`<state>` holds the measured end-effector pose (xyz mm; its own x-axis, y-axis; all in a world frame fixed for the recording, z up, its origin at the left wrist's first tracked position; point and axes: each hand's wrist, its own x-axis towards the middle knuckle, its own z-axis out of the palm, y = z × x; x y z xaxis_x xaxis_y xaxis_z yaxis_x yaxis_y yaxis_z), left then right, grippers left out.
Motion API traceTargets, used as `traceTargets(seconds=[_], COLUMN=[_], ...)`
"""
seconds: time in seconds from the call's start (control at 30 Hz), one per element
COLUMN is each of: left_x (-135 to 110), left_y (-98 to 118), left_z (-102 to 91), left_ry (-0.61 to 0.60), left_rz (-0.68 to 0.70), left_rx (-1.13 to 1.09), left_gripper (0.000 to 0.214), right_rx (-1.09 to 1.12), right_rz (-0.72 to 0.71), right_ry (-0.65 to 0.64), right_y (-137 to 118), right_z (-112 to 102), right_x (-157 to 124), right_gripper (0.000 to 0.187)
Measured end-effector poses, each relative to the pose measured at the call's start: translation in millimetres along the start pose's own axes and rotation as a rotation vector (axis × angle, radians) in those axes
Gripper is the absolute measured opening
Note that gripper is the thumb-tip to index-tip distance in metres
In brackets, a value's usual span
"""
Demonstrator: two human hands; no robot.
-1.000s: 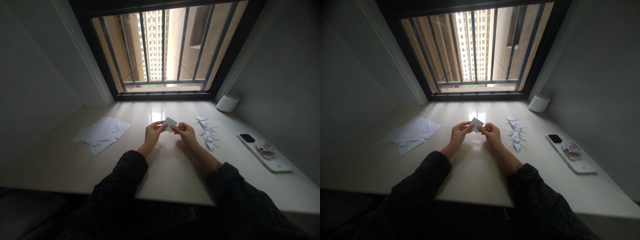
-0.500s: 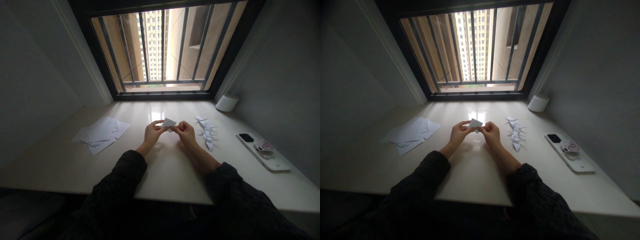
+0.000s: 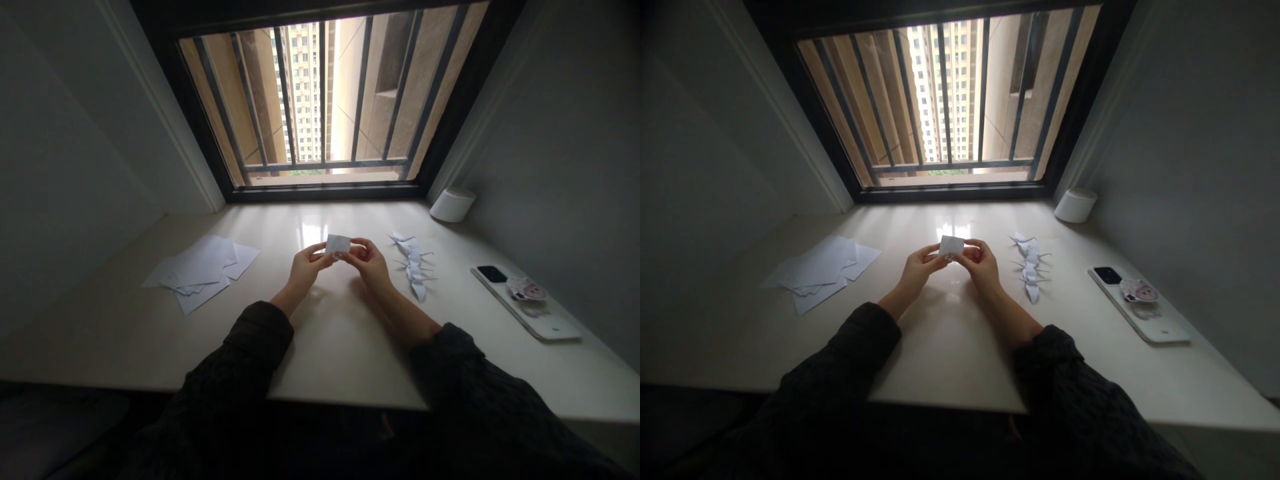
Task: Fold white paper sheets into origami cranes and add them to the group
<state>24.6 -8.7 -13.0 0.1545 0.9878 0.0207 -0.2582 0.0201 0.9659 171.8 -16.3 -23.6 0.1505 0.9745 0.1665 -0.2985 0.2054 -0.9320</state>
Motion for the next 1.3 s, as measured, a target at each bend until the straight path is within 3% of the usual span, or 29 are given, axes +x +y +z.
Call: traceTargets(seconds=[0.1,0.4,0.63,0.8,0.93,1.07,1.17,1.3], left_x=[-1.4,1.2,2.7,3.8,-0.7,-11.0,-16.1,-14.7], left_y=[-1.9,-0.8,0.4,3.4,8.1,15.8,20.7,22.2], left_z=[2.6,-1.0,-4.0,-9.3,-10.7,-6.3,-2.9,-4.2], left_ry=[0.005,-0.009,-0.019,0.025,0.087,0.074,0.082,0.135], left_rz=[0.003,0.007,0.017,0.143,0.281,0.389,0.386,0.398], left_rx=[-0.014,0.012,0.029,0.185,0.387,0.594,0.592,0.594], left_gripper=[0.058,0.056,0.057,0.052,0.045,0.04,0.039,0.036], right_rx=[0.037,0.016,0.015,-0.033,-0.231,-0.317,-0.251,-0.25], right_rz=[-0.015,0.035,0.025,0.076,-0.016,-0.04,-0.03,-0.071], right_ry=[0.015,0.074,0.009,-0.003,0.072,-0.094,-0.175,-0.145], right_y=[1.3,-0.5,-1.1,0.1,-3.3,-10.1,-12.9,-10.4], right_z=[-0.7,-3.2,-6.5,-7.6,-9.0,-6.8,-3.4,-3.8], right_x=[0.3,1.6,4.0,6.9,7.6,2.7,-0.1,1.7], right_gripper=[0.058,0.054,0.049,0.053,0.048,0.064,0.043,0.024])
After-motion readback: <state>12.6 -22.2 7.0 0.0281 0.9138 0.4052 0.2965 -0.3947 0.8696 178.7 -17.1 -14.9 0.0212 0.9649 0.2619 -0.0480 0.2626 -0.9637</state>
